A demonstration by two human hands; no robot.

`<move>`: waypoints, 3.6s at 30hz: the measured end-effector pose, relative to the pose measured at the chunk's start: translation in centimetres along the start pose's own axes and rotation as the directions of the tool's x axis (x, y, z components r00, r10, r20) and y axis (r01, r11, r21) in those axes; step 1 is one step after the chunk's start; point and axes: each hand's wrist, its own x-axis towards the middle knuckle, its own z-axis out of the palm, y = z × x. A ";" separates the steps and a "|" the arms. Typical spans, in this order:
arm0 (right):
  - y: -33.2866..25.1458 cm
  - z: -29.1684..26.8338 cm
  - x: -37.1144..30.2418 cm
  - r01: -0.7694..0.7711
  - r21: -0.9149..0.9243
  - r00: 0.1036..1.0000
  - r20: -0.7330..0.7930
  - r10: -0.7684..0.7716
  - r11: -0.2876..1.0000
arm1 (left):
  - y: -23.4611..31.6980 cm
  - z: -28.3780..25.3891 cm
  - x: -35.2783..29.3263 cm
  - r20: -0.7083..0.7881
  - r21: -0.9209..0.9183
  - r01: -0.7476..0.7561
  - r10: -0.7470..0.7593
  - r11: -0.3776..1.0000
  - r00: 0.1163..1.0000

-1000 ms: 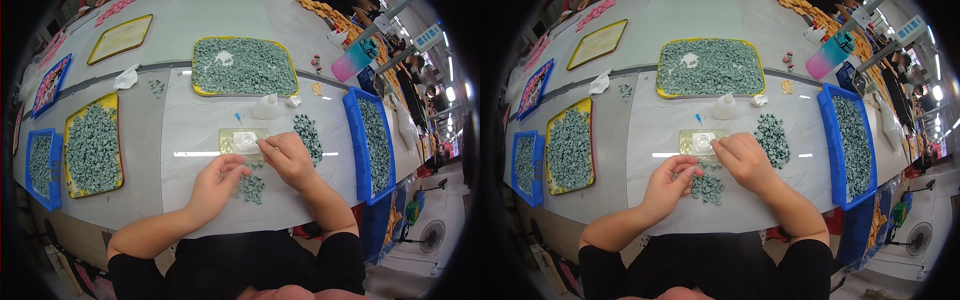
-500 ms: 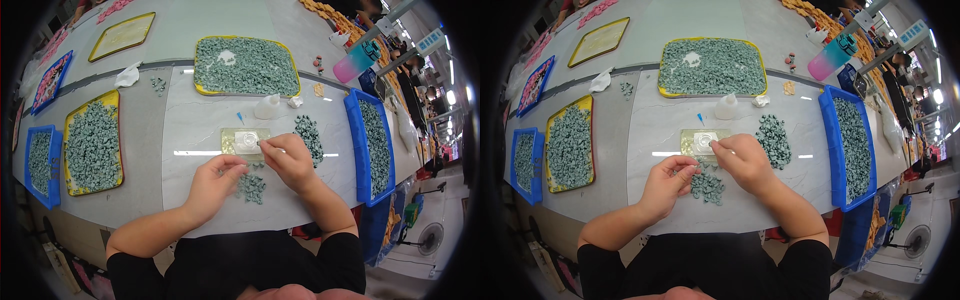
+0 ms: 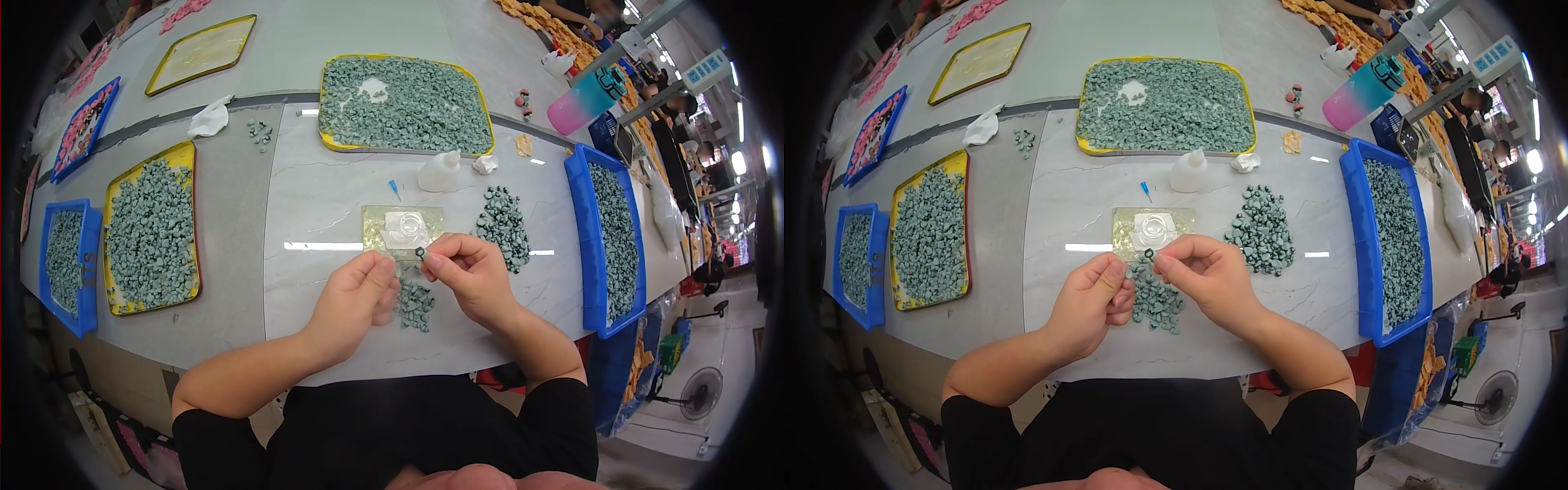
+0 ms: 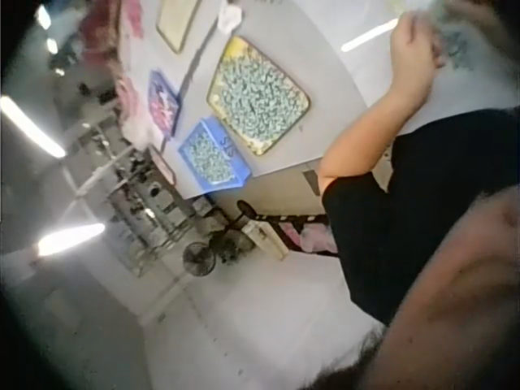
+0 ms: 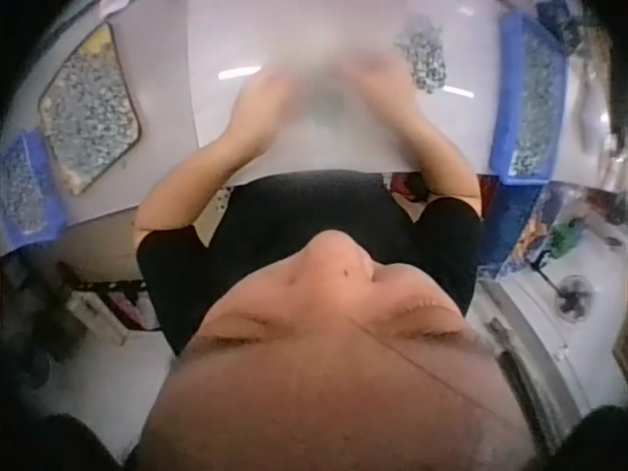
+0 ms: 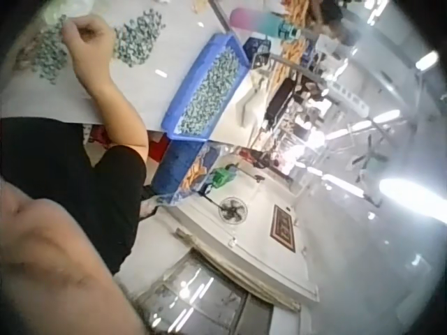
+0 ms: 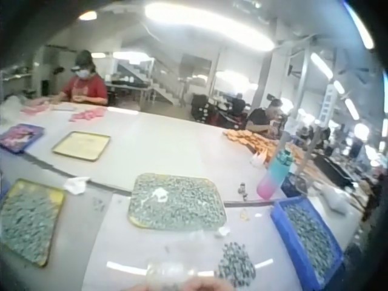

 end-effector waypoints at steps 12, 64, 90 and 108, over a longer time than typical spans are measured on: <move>0.7 0.3 0.4 0.729 -0.647 0.574 0.399 -0.715 0.224 | -0.3 -0.5 0.2 0.125 -0.213 0.094 -0.068 0.972 0.990; 2.2 1.4 0.4 0.791 -0.530 0.528 0.339 -0.779 0.305 | -0.9 0.3 -0.8 0.051 0.660 -0.395 0.486 0.639 0.873; -0.3 -6.0 1.7 0.101 -0.993 0.959 0.079 -0.272 0.069 | 0.0 0.1 0.5 -0.057 0.410 -0.142 0.181 0.901 0.982; -0.1 -3.6 2.1 0.271 -0.848 0.877 0.022 -0.480 0.456 | 0.0 -0.1 0.5 -0.066 0.573 -0.173 0.256 0.801 0.964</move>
